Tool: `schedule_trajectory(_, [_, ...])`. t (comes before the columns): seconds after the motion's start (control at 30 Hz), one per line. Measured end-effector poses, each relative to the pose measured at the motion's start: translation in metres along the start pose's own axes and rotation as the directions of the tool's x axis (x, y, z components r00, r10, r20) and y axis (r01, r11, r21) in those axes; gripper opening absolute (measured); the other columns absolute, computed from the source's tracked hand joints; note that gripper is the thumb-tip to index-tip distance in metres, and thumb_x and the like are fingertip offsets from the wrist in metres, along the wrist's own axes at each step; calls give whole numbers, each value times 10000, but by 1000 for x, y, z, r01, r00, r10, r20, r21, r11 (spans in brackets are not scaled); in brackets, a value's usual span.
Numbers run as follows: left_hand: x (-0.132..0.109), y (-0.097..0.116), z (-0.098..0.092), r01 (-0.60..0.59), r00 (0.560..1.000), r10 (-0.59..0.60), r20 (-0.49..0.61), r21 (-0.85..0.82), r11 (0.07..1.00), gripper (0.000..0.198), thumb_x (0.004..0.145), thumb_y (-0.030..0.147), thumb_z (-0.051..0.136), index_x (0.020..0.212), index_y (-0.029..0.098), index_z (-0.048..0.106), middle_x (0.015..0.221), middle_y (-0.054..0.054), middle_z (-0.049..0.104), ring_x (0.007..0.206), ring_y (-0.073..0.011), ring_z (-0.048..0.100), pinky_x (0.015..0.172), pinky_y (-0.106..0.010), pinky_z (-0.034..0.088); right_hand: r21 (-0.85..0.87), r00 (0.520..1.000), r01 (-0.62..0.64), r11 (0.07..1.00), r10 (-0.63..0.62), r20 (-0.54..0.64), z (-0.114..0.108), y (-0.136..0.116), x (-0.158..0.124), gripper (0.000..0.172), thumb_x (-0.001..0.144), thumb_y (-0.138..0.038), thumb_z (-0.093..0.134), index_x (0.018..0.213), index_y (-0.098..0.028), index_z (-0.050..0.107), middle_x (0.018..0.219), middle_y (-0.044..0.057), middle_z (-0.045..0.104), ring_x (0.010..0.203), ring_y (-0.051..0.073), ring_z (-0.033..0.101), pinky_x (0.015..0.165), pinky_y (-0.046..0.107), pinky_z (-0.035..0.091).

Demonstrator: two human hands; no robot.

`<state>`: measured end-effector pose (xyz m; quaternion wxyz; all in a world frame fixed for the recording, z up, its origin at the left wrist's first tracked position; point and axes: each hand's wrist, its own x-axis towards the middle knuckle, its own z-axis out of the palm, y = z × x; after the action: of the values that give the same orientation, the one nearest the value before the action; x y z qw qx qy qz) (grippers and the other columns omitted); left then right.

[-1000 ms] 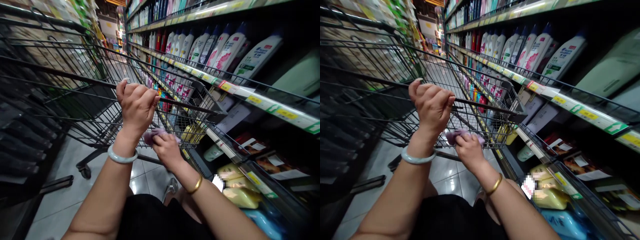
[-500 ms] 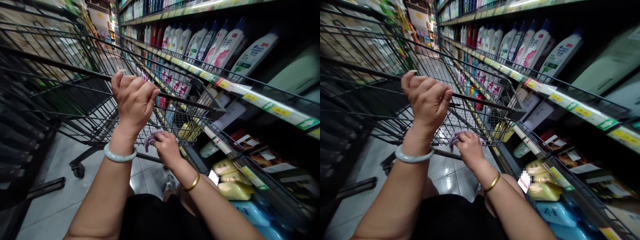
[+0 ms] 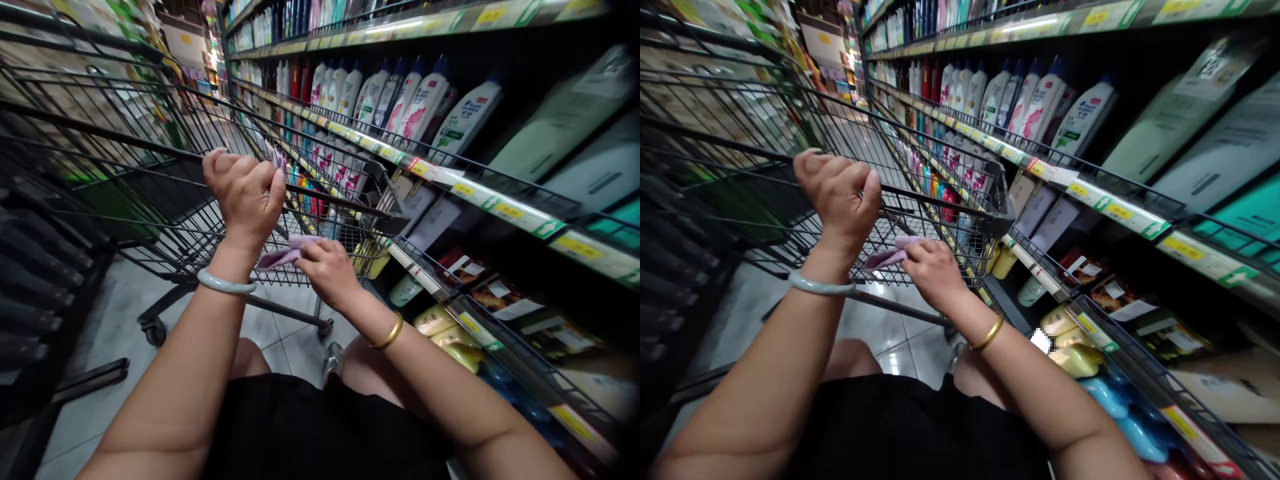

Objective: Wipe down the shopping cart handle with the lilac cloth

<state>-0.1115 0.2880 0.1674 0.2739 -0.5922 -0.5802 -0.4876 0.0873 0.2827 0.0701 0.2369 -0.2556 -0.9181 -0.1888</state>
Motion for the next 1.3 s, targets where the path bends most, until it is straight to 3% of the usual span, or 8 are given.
schedule_trajectory(0.13, [3,-5,-4,-11,1000,11,-4,28,1000,402,1035,488,425,733,249,541,804,-44,606,1042,-258,575,1201,-532,309,39,973,183,982,-186,134,-1,0,-17,246,1037,-235,640,837,-225,782,1027,40,755,1030,202,567,819,371,362])
schedule_trajectory(0.2, [3,-6,-7,-18,1000,17,22,39,999,395,1030,475,429,731,251,555,810,-51,626,1027,-265,577,1176,-522,322,19,974,200,980,-201,102,-9,3,-21,236,1023,-224,660,819,-222,780,1007,39,756,1010,196,565,812,367,357])
schedule_trajectory(0.37, [6,-3,-21,-1,996,-4,91,49,999,389,1001,436,434,699,245,589,792,-59,629,998,-271,579,1172,-525,321,-120,978,-111,987,87,-191,-44,16,-12,240,1077,-253,542,1142,-271,773,1282,64,739,1138,232,553,928,412,357])
schedule_trajectory(0.57, [14,1,-41,26,976,-40,212,64,998,367,968,386,438,677,249,615,818,-75,671,984,-277,589,1182,-552,323,-99,984,177,979,-176,21,-56,24,-20,191,1014,-248,649,886,-274,789,1111,-2,771,1039,194,593,850,367,386])
schedule_trajectory(0.77, [14,40,-34,-13,947,-1,321,42,999,402,1015,426,394,959,256,754,1112,-103,740,1162,-304,603,1255,-572,217,-134,972,-168,977,141,-188,-76,36,-16,252,1063,-220,544,1128,-263,783,1258,88,746,1129,235,570,880,414,370])
schedule_trajectory(0.93, [6,87,-8,-77,889,76,452,-15,997,459,1038,508,389,965,262,770,1109,-95,760,1172,-314,604,1257,-564,194,-55,1000,-15,998,14,-20,-67,32,-29,323,1061,-189,511,905,-219,791,1105,61,752,1078,178,590,813,369,378])
schedule_trajectory(1.17, [4,90,-1,-97,889,103,447,-36,995,468,1033,512,410,819,248,730,989,-107,740,1073,-302,588,1127,-532,299,-105,970,-227,968,215,-111,-73,40,-29,290,1085,-224,485,1162,-251,764,1297,104,712,1192,249,517,898,403,338])
schedule_trajectory(1.3, [3,83,-4,-97,895,102,435,-33,995,452,1028,516,441,775,242,697,945,-98,736,1055,-301,571,1088,-527,302,-44,987,63,997,-56,149,-44,30,-56,181,1037,-223,609,984,-213,782,1151,74,741,1130,230,542,872,380,344])
